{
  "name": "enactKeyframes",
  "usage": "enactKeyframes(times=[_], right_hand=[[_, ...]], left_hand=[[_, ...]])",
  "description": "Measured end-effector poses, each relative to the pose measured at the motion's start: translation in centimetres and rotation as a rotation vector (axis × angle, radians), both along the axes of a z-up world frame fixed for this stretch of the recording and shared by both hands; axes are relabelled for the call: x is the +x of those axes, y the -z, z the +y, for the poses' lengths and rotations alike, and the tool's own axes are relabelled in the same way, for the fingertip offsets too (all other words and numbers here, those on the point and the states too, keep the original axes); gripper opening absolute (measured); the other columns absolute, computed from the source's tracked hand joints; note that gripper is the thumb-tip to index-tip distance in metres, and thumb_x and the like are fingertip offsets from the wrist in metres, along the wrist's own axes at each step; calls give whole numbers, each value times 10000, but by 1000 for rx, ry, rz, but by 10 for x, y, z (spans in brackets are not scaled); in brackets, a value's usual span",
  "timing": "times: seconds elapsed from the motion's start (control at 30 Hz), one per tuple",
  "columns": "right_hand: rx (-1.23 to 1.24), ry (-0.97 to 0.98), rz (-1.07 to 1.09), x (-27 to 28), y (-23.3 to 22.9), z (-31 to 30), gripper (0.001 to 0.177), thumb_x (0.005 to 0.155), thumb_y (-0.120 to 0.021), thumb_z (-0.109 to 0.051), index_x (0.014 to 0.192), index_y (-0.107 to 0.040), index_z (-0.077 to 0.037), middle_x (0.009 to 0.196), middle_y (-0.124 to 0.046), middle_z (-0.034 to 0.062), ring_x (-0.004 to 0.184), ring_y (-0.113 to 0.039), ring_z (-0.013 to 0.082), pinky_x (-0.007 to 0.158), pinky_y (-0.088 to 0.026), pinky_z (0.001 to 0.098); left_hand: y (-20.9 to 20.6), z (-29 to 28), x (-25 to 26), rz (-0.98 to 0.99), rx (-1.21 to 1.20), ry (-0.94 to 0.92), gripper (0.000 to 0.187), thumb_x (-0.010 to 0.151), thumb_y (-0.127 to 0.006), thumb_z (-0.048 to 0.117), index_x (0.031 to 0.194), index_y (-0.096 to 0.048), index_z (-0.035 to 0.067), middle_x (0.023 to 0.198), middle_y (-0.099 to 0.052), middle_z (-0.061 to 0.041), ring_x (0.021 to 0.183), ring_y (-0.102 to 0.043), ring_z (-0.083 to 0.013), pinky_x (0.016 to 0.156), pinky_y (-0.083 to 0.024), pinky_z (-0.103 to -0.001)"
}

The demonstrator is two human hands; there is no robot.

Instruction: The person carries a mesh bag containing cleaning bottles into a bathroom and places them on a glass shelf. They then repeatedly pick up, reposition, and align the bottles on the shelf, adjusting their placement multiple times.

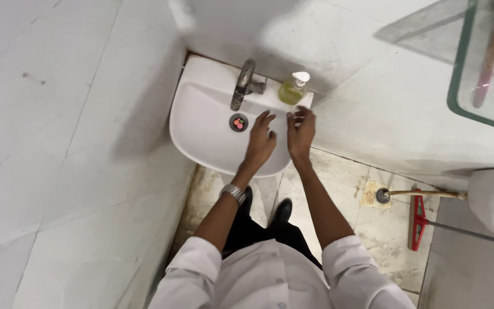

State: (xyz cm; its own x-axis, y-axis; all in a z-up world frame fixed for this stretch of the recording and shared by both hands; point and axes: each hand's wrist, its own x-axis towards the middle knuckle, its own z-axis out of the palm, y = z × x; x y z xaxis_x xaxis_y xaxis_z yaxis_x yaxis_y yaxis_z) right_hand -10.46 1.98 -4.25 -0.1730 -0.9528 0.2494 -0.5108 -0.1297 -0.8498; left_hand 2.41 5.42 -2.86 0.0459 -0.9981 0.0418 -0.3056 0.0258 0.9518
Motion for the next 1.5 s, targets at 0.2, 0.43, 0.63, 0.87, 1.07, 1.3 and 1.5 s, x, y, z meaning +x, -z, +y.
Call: enactKeyframes(times=[0.2,0.43,0.63,0.87,1.07,1.3,1.5], right_hand=[[296,-285,-362,48,-36,-9,396,1062,-540,-273,1394,-498,-62,972,-742,106,756,-698,162,653,-573,307],[445,-265,-492,88,-72,-56,380,1091,-454,-358,1305,-587,-74,897,-736,127,683,-714,167,624,-562,301],[342,-350,-504,82,-47,-47,290,1081,-468,-277,1238,-580,-60,965,-742,111,832,-729,155,719,-602,294],[227,-396,-249,72,-20,-21,260,1068,-559,-124,1313,-637,-91,1088,-738,82,908,-689,147,780,-614,306],[203,-365,-100,63,-28,-22,507,965,-586,40,1435,-556,-146,1131,-732,99,936,-708,145,795,-607,313],[185,-351,-144,62,-31,-24,517,932,-587,119,1387,-605,-126,1112,-756,123,943,-740,168,839,-608,306],[209,-311,-162,63,-34,-27,472,929,-596,126,1341,-644,-101,1032,-755,140,916,-740,157,841,-599,297]], left_hand=[[49,39,87,6,36,-410,384,830,-537,-128,1179,-636,-2,1215,-592,-176,1005,-677,-283,848,-573,-368],[42,53,137,-41,-26,-488,364,858,-530,-136,1171,-644,12,1226,-558,-168,988,-666,-259,795,-576,-353],[44,52,141,-82,17,-503,360,874,-535,-125,1191,-635,14,1216,-575,-158,991,-670,-247,785,-573,-344],[43,49,145,-54,10,-494,372,871,-526,-134,1203,-626,0,1227,-575,-159,1015,-662,-247,790,-579,-339],[48,50,151,-48,17,-493,375,880,-518,-134,1218,-617,-6,1236,-579,-158,1036,-657,-246,828,-576,-342],[55,53,155,-46,45,-501,377,880,-519,-133,1222,-618,-7,1239,-594,-156,1043,-663,-243,845,-575,-342],[52,50,158,-25,34,-503,388,882,-510,-139,1232,-611,-6,1254,-596,-150,1054,-663,-242,833,-577,-341]])
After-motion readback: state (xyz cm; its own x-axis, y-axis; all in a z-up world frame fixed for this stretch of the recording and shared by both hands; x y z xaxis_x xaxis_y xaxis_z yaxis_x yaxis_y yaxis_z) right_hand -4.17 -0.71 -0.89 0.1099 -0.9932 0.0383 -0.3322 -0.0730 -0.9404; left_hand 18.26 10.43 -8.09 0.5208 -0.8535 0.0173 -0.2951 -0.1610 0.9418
